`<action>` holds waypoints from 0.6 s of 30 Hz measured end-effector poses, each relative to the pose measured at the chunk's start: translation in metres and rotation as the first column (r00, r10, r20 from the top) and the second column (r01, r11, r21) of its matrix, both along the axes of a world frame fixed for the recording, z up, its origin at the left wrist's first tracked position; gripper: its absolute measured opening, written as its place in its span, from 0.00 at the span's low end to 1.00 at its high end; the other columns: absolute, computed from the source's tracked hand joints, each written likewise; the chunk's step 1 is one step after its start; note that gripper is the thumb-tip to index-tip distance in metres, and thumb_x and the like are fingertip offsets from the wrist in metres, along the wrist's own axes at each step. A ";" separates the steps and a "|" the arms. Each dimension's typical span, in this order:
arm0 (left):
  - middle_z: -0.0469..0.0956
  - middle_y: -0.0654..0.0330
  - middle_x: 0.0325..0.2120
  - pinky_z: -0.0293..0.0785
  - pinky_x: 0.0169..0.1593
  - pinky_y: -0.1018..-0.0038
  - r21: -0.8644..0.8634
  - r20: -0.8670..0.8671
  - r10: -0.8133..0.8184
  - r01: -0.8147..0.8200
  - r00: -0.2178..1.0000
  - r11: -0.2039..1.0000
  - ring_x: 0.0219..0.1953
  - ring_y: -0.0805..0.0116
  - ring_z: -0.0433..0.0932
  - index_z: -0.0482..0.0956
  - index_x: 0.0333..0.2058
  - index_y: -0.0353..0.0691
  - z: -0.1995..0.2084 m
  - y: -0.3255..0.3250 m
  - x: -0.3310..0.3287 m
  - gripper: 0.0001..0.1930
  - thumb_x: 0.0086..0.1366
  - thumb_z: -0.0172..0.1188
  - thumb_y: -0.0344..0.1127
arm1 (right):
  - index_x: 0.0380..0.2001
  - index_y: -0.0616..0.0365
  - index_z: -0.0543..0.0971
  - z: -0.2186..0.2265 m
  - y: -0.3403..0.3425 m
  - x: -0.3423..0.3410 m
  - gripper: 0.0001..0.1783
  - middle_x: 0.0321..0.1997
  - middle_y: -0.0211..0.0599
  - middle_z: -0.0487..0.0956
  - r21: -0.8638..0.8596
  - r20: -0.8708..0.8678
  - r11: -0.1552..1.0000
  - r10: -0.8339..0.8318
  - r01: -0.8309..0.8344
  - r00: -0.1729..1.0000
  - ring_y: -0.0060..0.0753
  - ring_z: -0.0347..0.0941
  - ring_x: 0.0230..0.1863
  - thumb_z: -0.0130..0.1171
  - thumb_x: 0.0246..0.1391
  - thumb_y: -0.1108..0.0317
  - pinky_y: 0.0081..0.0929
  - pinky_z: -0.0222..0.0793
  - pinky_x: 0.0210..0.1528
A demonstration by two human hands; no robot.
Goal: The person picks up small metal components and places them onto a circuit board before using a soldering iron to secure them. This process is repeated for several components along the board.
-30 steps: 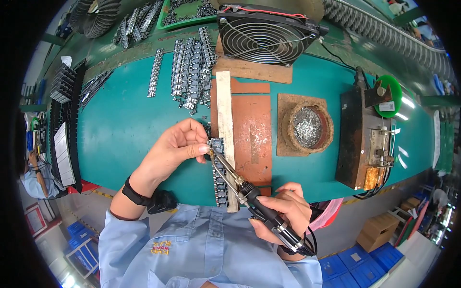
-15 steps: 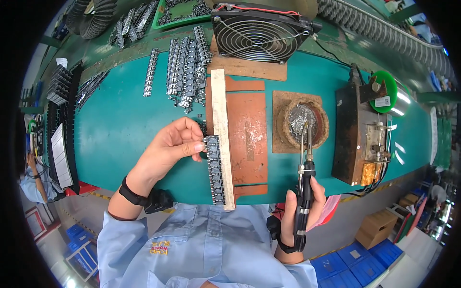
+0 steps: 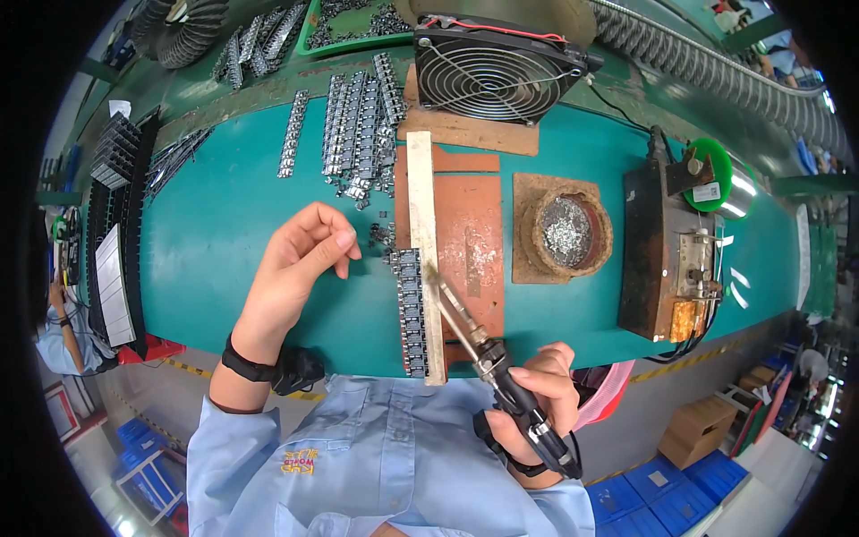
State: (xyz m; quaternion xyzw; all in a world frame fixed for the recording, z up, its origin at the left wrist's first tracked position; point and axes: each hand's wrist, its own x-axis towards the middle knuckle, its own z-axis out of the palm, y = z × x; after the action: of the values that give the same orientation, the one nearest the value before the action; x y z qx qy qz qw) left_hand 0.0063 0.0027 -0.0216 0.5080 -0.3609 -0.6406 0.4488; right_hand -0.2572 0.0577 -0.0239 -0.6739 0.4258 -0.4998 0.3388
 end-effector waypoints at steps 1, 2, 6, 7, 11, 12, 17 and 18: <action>0.72 0.66 0.25 0.64 0.31 0.85 -0.021 0.018 0.014 -0.014 1.000 1.000 0.27 0.82 0.68 0.69 0.31 0.38 0.001 0.000 0.001 0.05 0.60 0.53 0.32 | 0.35 0.58 0.70 0.002 0.000 -0.002 0.22 0.22 0.29 0.69 0.006 -0.009 1.000 0.030 -0.030 1.000 0.26 0.62 0.24 0.64 0.39 0.59 0.32 0.52 0.41; 0.72 0.66 0.25 0.64 0.31 0.85 -0.023 0.014 0.016 -0.015 1.000 1.000 0.27 0.82 0.68 0.69 0.31 0.38 0.001 0.001 0.001 0.05 0.60 0.53 0.32 | 0.34 0.58 0.71 0.004 -0.001 -0.002 0.21 0.21 0.29 0.69 0.012 -0.018 0.998 0.060 -0.060 0.998 0.27 0.62 0.23 0.64 0.39 0.59 0.32 0.52 0.41; 0.71 0.66 0.25 0.64 0.31 0.85 -0.042 -0.005 0.022 -0.022 1.000 0.999 0.28 0.82 0.68 0.69 0.31 0.38 0.002 0.003 0.002 0.05 0.61 0.53 0.32 | 0.30 0.59 0.73 0.013 -0.004 0.008 0.19 0.18 0.29 0.71 -0.005 -0.116 0.999 0.042 -0.043 0.992 0.27 0.62 0.20 0.64 0.38 0.58 0.32 0.52 0.40; 0.71 0.66 0.25 0.64 0.31 0.85 -0.048 -0.012 0.025 -0.025 1.000 0.999 0.28 0.82 0.68 0.68 0.31 0.38 0.003 0.004 0.002 0.05 0.61 0.53 0.32 | 0.30 0.59 0.73 0.013 -0.004 0.008 0.19 0.18 0.29 0.71 -0.006 -0.118 0.999 0.044 -0.045 0.992 0.27 0.62 0.20 0.64 0.38 0.58 0.32 0.52 0.40; 0.71 0.66 0.25 0.64 0.31 0.85 -0.061 -0.031 0.035 -0.036 0.999 0.997 0.29 0.82 0.69 0.68 0.31 0.37 0.004 0.004 0.003 0.06 0.61 0.53 0.33 | 0.30 0.59 0.74 0.014 -0.004 0.011 0.19 0.18 0.29 0.72 -0.017 -0.152 0.998 0.056 -0.059 0.987 0.27 0.63 0.19 0.65 0.36 0.58 0.32 0.52 0.40; 0.71 0.66 0.25 0.64 0.31 0.85 -0.063 -0.034 0.035 -0.037 0.999 0.997 0.29 0.82 0.69 0.68 0.31 0.37 0.005 0.005 0.003 0.06 0.61 0.53 0.33 | 0.30 0.59 0.74 0.015 -0.005 0.011 0.19 0.18 0.29 0.72 -0.015 -0.163 0.998 0.060 -0.063 0.985 0.26 0.63 0.19 0.65 0.36 0.58 0.32 0.52 0.40; 0.71 0.66 0.25 0.64 0.31 0.85 -0.072 -0.033 0.032 -0.034 0.999 0.997 0.29 0.82 0.69 0.68 0.31 0.37 0.006 0.005 0.004 0.06 0.61 0.53 0.33 | 0.30 0.59 0.74 0.018 -0.005 0.011 0.19 0.18 0.29 0.72 0.000 -0.195 0.997 0.074 -0.075 0.978 0.27 0.63 0.20 0.65 0.36 0.59 0.32 0.52 0.40; 0.71 0.66 0.25 0.64 0.31 0.85 -0.072 -0.034 0.033 -0.035 0.999 0.997 0.29 0.82 0.69 0.68 0.31 0.37 0.006 0.005 0.004 0.06 0.61 0.53 0.33 | 0.30 0.59 0.74 0.018 -0.005 0.011 0.19 0.18 0.29 0.72 0.007 -0.198 0.997 0.079 -0.079 0.977 0.27 0.63 0.19 0.65 0.36 0.59 0.32 0.52 0.40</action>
State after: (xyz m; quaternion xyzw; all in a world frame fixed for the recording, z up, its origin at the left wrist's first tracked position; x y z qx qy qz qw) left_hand 0.0102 0.0076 -0.0156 0.4869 -0.3680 -0.6275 0.4835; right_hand -0.2463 0.0532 -0.0055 -0.7369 0.4298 -0.4167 0.3139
